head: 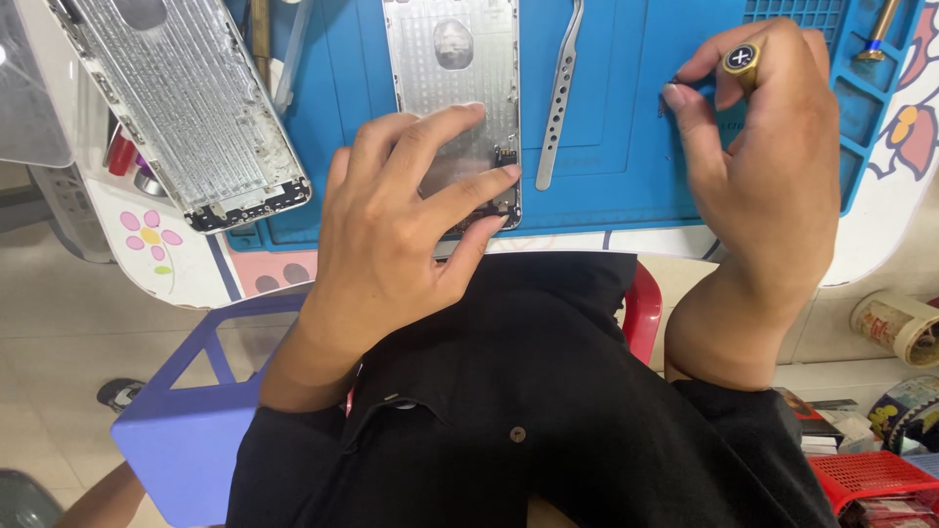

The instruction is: Replacing or adjusting internal components of a disassembled smartphone using precision tools.

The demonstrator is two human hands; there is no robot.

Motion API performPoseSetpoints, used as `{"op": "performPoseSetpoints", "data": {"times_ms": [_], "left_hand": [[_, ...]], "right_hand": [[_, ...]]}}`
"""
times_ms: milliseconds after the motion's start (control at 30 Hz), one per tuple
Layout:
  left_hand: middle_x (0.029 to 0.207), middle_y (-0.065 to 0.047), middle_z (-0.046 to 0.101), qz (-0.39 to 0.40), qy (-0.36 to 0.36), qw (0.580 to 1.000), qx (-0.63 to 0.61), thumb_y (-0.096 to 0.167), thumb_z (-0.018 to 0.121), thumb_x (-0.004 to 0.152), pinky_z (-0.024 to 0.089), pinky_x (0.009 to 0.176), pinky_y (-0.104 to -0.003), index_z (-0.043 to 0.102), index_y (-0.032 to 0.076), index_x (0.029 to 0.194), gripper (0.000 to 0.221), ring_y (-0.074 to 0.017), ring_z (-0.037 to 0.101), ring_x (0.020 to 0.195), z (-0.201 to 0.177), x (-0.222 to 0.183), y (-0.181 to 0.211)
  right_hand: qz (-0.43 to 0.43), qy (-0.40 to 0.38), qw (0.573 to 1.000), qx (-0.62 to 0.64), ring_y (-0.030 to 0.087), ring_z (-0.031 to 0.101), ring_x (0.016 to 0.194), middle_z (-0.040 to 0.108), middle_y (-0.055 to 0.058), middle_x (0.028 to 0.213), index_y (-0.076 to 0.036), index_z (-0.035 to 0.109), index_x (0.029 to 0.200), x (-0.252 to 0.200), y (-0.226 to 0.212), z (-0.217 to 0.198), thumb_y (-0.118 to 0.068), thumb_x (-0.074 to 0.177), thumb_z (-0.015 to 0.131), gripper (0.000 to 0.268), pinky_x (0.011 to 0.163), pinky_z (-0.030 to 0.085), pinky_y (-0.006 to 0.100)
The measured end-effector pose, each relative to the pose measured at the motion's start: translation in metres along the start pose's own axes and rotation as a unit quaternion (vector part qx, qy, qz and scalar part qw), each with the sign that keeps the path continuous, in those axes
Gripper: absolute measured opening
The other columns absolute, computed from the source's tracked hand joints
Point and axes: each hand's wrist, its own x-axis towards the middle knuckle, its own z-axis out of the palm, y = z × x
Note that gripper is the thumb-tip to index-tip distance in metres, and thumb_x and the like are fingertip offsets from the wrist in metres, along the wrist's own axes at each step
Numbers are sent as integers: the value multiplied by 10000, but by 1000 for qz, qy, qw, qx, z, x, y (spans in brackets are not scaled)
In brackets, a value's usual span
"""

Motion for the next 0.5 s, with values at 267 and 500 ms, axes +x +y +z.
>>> {"op": "performPoseSetpoints", "data": {"times_ms": [267, 500], "left_hand": [[1470, -72, 562, 4, -21, 1000, 16, 244, 852, 878, 410, 931, -423, 769, 183, 1255, 392, -305, 541, 1264, -4, 5, 5], [1457, -73, 569, 0, -30, 1000, 5, 253, 859, 851, 415, 934, -432, 795, 176, 1180, 344, -322, 537, 1267, -9, 10, 3]], "right_hand": [[-2, -5, 1000, 5, 222, 506, 936, 606, 90, 1073, 5, 567, 1113, 3, -4, -1, 118, 997, 751, 244, 850, 442, 328], [13, -8, 1000, 7, 207, 504, 919, 592, 97, 1074, 4, 551, 1080, -1, -1, 0, 99, 962, 742, 244, 858, 447, 320]]}}
